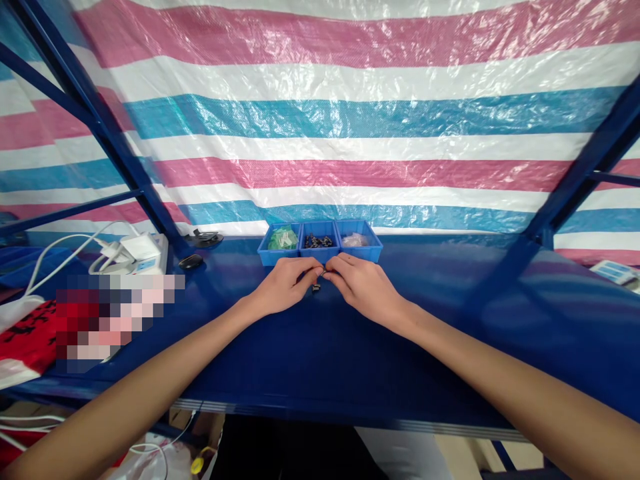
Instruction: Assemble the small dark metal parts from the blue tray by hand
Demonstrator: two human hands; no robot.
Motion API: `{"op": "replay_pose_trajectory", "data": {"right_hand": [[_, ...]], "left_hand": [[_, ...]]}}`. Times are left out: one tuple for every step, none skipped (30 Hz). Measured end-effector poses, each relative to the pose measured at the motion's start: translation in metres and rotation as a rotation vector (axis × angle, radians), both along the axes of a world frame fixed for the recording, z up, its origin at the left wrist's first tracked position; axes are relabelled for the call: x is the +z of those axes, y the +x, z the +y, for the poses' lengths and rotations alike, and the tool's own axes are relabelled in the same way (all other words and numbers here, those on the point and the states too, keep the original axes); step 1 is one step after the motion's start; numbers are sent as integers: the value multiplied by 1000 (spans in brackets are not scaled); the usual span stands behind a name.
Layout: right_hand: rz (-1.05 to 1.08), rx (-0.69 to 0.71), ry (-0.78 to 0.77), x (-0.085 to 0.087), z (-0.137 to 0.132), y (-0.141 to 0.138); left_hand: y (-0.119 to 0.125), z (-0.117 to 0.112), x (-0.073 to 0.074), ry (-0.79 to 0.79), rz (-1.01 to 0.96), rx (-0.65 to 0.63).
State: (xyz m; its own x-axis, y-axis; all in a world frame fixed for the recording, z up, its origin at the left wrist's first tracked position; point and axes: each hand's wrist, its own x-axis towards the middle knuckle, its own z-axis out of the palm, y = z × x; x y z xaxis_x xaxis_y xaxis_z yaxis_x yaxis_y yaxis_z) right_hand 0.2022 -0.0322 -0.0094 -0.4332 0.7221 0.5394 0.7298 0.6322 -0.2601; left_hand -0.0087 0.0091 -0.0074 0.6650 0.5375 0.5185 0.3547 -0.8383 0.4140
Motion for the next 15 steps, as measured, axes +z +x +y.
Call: {"op": "replay_pose_trajectory", "data": {"right_hand": [[-7, 2, -4, 0, 0, 0], [-3, 3, -8, 0, 0, -1], [9, 5, -12, 1, 0, -1], [30, 8, -17, 2, 0, -2], [58, 11, -25, 2, -1, -2], [88, 15, -41, 3, -1, -3], [122, 18, -69, 4, -1, -3], [155, 21, -110, 5, -1, -3], [187, 24, -159, 5, -1, -3], [219, 27, -209, 5, -1, -3], [249, 32, -255, 5, -1, -3], [279, 40, -293, 4, -1, -3], [308, 51, -324, 4, -1, -3], [332, 62, -349, 3, -1, -3], [351, 71, -368, 3, -1, -3]], "left_hand": [[0, -1, 1, -6, 7, -3], [-1, -1, 1, -10, 14, -4], [-1, -2, 1, -12, 19, -3], [-1, -2, 1, -13, 22, -3], [-1, -2, 1, -14, 25, -2], [-1, -2, 1, -13, 26, -2], [-1, -2, 1, -12, 28, 0], [-1, -2, 0, -10, 26, 4], [-1, -1, 0, -8, 22, 12], [-1, -1, -1, -7, 16, 20], [-1, 0, -1, -4, 8, 29], [-1, 0, -1, 1, -5, 37], [-1, 0, -1, 8, -19, 42], [0, 0, -1, 18, -35, 44], [0, 0, -1, 29, -52, 42]]}}
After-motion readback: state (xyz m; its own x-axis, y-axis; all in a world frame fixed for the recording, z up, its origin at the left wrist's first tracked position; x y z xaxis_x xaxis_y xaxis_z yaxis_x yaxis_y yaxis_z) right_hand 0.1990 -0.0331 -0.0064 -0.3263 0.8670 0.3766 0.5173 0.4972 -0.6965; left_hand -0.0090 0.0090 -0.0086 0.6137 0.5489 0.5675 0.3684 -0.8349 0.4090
